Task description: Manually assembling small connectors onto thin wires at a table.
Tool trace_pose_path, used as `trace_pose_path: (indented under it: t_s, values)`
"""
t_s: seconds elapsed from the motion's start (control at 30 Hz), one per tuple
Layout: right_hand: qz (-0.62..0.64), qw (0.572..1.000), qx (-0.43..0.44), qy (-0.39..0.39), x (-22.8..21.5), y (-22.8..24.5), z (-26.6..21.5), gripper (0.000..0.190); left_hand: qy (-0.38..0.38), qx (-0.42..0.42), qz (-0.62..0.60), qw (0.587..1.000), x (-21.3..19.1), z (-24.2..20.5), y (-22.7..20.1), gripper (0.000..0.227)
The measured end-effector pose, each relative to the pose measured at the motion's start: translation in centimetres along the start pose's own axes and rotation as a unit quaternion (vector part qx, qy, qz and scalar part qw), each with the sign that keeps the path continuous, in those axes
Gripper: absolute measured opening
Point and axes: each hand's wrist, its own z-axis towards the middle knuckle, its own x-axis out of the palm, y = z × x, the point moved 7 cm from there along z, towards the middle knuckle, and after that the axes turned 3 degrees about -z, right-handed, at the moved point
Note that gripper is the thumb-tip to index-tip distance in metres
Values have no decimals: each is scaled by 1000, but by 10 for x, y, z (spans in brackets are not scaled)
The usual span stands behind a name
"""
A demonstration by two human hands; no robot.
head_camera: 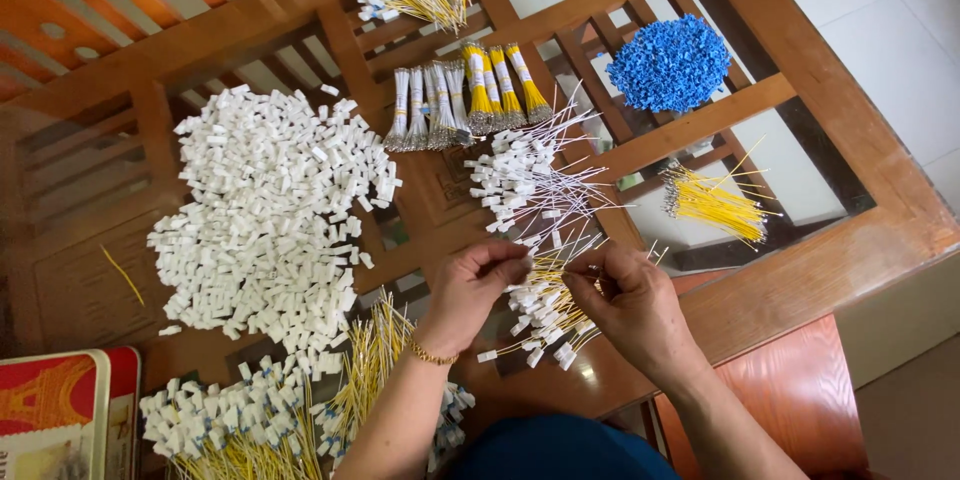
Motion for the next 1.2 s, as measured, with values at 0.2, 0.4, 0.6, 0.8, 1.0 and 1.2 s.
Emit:
trace_pose_path:
  t_s: [0.2, 0.4, 0.6, 0.8, 1.0, 1.2]
  values:
    - [-104, 992, -68, 27, 1, 50, -11, 10, 125, -74, -351, 925, -2, -32, -5, 21]
    - [-110, 989, -94, 21, 3, 68, -24, 9, 170, -97, -363, 911, -4, -46, -14, 23]
    - [-112, 987, -108, 43, 7, 69, -31, 8, 185, -86, -343, 917, -2, -53, -19, 23]
    - [-81, 991, 48, 97, 12, 30, -34, 13, 182, -144, -403, 885, -3, -53, -3, 21]
    - [-106, 991, -6, 78, 13, 42, -36, 12, 177, -137, -369, 902, 5, -57, -4, 21]
    - [-108, 988, -33, 107, 25, 34, -37, 9, 168, -134, -360, 908, 7, -59, 8, 17]
